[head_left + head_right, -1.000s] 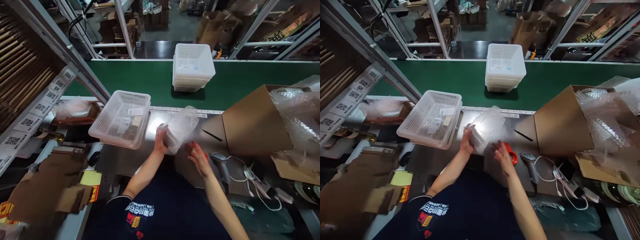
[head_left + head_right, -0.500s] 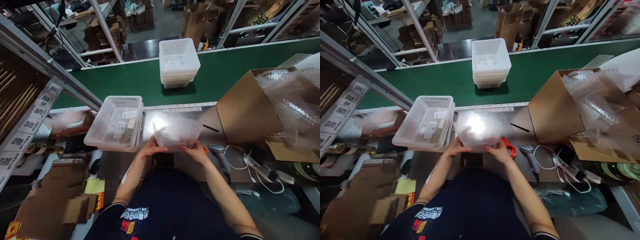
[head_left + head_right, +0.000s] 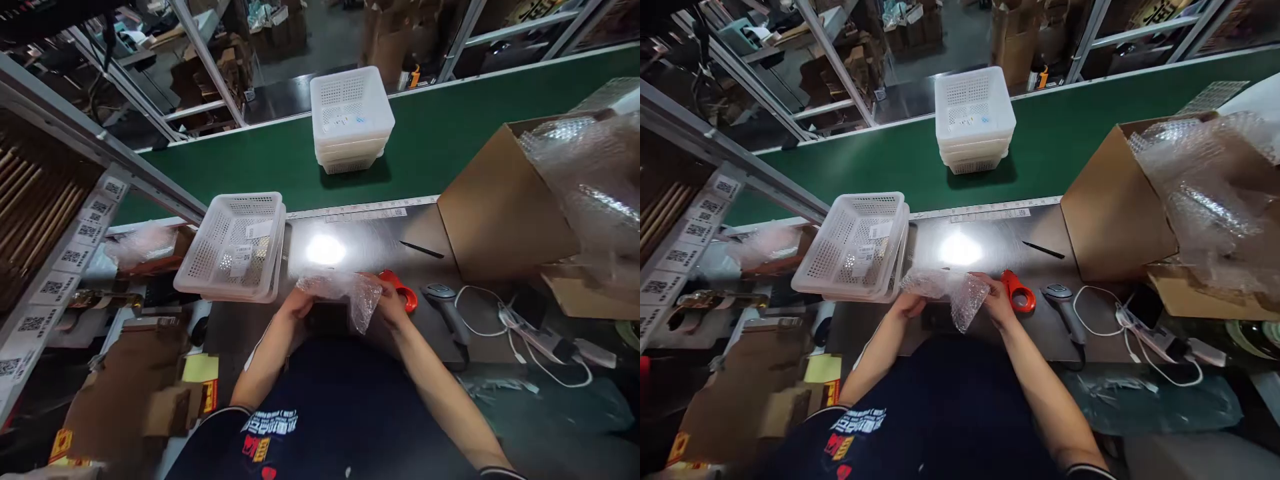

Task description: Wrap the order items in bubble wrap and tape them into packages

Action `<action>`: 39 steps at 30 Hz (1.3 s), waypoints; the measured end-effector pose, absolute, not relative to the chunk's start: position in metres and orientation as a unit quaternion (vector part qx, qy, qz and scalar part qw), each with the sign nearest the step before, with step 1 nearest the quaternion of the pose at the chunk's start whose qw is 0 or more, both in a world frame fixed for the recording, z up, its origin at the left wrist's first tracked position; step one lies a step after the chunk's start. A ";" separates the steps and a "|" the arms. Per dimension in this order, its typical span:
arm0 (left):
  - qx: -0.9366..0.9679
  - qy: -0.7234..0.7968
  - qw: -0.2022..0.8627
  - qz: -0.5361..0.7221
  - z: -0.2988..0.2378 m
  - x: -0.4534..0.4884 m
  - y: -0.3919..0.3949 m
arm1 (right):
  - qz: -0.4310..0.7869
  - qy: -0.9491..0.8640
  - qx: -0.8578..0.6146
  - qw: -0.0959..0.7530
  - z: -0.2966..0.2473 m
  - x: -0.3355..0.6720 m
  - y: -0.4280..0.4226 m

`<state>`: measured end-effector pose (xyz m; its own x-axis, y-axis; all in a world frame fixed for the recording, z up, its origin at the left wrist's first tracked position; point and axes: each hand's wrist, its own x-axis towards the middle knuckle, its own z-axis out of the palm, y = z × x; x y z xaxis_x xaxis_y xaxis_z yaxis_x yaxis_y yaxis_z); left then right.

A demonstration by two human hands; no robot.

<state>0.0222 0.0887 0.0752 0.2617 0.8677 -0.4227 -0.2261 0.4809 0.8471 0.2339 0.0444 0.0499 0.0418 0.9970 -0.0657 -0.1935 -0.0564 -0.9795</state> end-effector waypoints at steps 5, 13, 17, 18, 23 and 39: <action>0.416 0.507 0.637 0.404 0.077 0.029 0.085 | 0.523 -0.433 -0.498 0.540 0.037 0.226 0.047; 0.403 0.487 0.631 0.450 0.077 0.019 0.078 | 0.525 -0.380 -0.510 0.566 0.031 0.221 0.039; 0.436 0.504 0.629 0.400 0.084 0.018 0.075 | 0.488 -0.466 -0.479 0.561 0.037 0.227 0.036; 0.439 0.517 0.615 0.402 0.082 0.020 0.074 | 0.478 -0.468 -0.480 0.568 0.037 0.226 0.036; 0.432 0.536 0.561 0.460 0.066 0.021 0.070 | 0.467 -0.430 -0.543 0.549 0.037 0.216 0.035; 0.580 0.459 0.618 0.268 0.036 -0.058 0.056 | 0.515 -0.600 -0.444 0.421 0.001 0.203 0.022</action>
